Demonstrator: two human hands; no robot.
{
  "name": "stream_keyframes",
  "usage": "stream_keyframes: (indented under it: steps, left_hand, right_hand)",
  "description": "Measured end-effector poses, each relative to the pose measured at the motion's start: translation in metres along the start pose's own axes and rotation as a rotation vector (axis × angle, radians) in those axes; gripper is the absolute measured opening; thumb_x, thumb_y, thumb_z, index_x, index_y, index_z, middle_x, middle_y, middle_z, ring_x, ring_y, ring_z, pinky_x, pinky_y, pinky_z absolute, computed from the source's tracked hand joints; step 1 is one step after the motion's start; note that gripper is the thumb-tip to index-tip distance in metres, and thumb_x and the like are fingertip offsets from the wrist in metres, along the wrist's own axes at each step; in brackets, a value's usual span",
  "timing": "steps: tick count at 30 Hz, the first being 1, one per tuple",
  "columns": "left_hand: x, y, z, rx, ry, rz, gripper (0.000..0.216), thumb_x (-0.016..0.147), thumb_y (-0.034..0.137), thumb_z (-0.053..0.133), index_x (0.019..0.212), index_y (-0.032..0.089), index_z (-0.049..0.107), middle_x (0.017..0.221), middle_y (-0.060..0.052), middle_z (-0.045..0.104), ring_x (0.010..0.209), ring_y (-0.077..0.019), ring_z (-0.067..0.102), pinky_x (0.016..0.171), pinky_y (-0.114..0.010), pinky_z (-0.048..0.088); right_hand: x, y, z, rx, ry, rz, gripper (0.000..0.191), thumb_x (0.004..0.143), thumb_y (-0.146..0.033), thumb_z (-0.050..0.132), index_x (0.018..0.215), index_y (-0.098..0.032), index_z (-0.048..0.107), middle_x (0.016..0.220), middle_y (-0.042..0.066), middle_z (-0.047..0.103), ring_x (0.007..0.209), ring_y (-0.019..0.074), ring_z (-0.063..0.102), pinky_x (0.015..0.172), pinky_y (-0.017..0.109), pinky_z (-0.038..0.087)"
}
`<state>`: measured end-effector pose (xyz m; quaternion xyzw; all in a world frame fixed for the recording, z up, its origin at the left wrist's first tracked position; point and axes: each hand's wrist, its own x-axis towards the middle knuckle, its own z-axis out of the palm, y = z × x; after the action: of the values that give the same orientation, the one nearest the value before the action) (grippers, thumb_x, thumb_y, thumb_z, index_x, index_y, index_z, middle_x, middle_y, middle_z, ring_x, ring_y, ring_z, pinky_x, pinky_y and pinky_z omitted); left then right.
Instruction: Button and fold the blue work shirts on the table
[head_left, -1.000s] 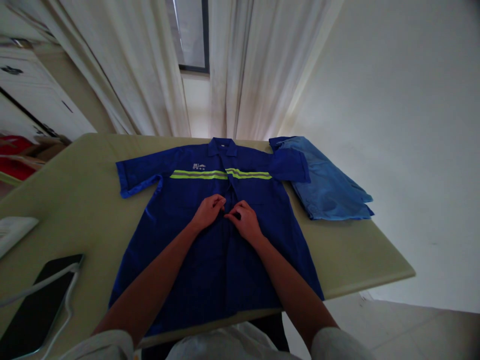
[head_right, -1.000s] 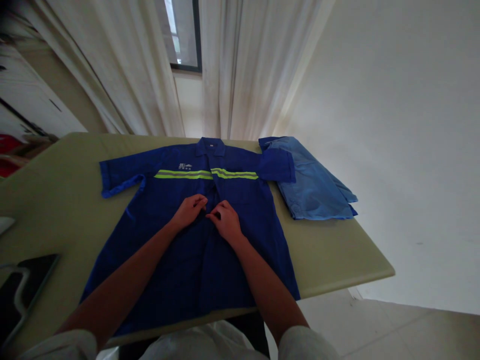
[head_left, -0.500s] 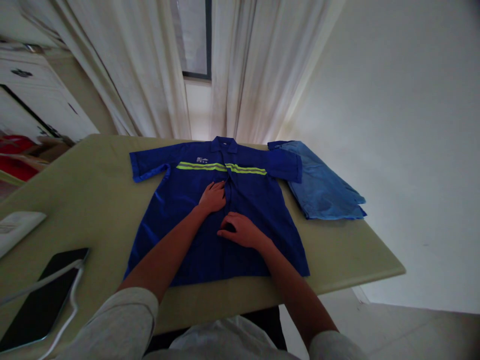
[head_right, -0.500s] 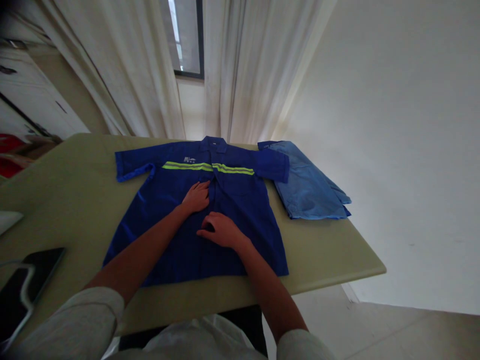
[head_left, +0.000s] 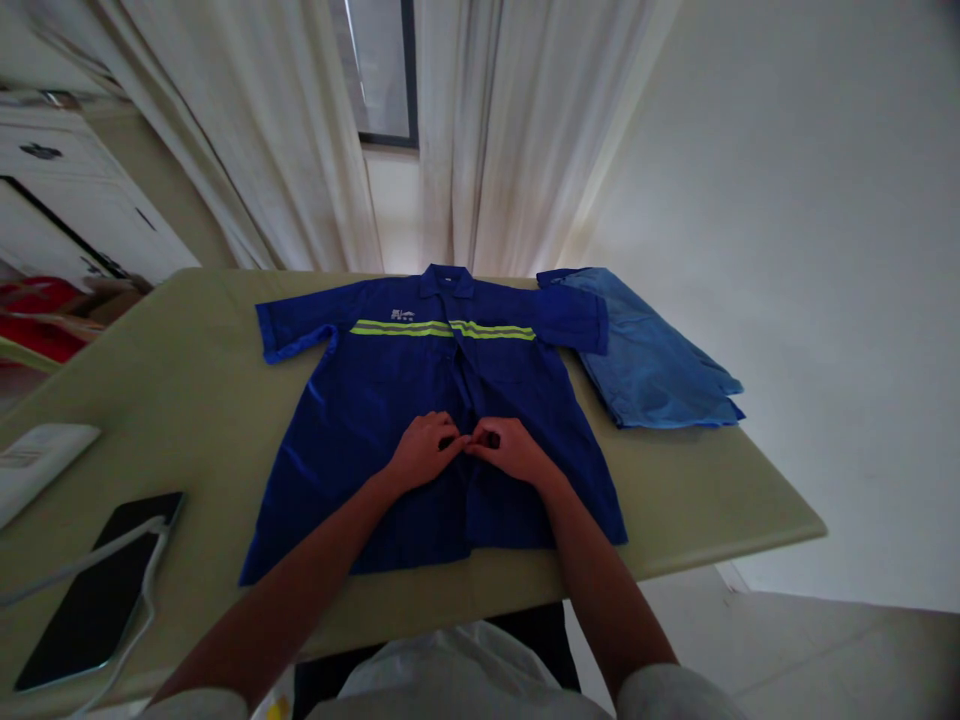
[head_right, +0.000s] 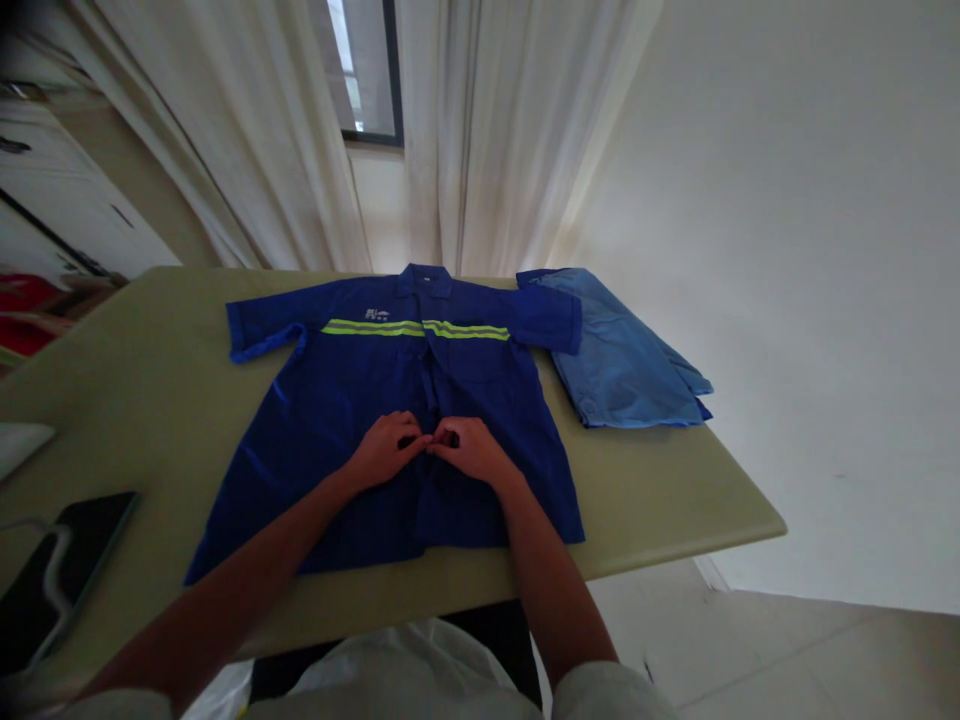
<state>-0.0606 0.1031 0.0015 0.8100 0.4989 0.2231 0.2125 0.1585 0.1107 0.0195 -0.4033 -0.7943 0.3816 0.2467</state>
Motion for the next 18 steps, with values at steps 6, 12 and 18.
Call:
stream_keyframes:
  steps: [6,12,18]
  left_hand:
    - [-0.005,0.009,-0.006,-0.085,-0.049,-0.150,0.032,0.101,0.038,0.053,0.078,0.021,0.065,0.071,0.001,0.066,0.070,-0.0177,0.060,0.076,-0.032,0.040]
    - [-0.003,0.004,-0.006,-0.282,0.073,-0.171,0.036,0.099,0.043,0.056,0.074,0.020,0.066,0.070,0.001,0.064,0.065,-0.0150,0.057,0.065,-0.028,0.038]
    - [-0.006,0.001,-0.001,-0.321,0.115,-0.162,0.035,0.098,0.044,0.058,0.077,0.019,0.070,0.074,0.000,0.066,0.067,-0.0142,0.057,0.063,-0.027,0.040]
  right_hand:
    - [-0.004,-0.012,0.008,-0.214,-0.094,-0.054,0.019,0.083,-0.029,0.086,0.093,-0.020,0.073,0.086,0.000,0.069,0.073,0.0137,0.062,0.069,0.024,0.043]
    - [-0.004,-0.020,0.025,-0.428,-0.005,-0.081,0.008,0.095,-0.026,0.070,0.101,-0.021,0.072,0.097,0.004,0.070,0.079,0.0153,0.062,0.071,0.026,0.042]
    - [0.003,-0.013,0.021,-0.145,-0.050,-0.086,0.005,0.092,-0.016,0.072,0.090,-0.020,0.074,0.086,0.001,0.070,0.076,0.0138,0.062,0.072,0.024,0.043]
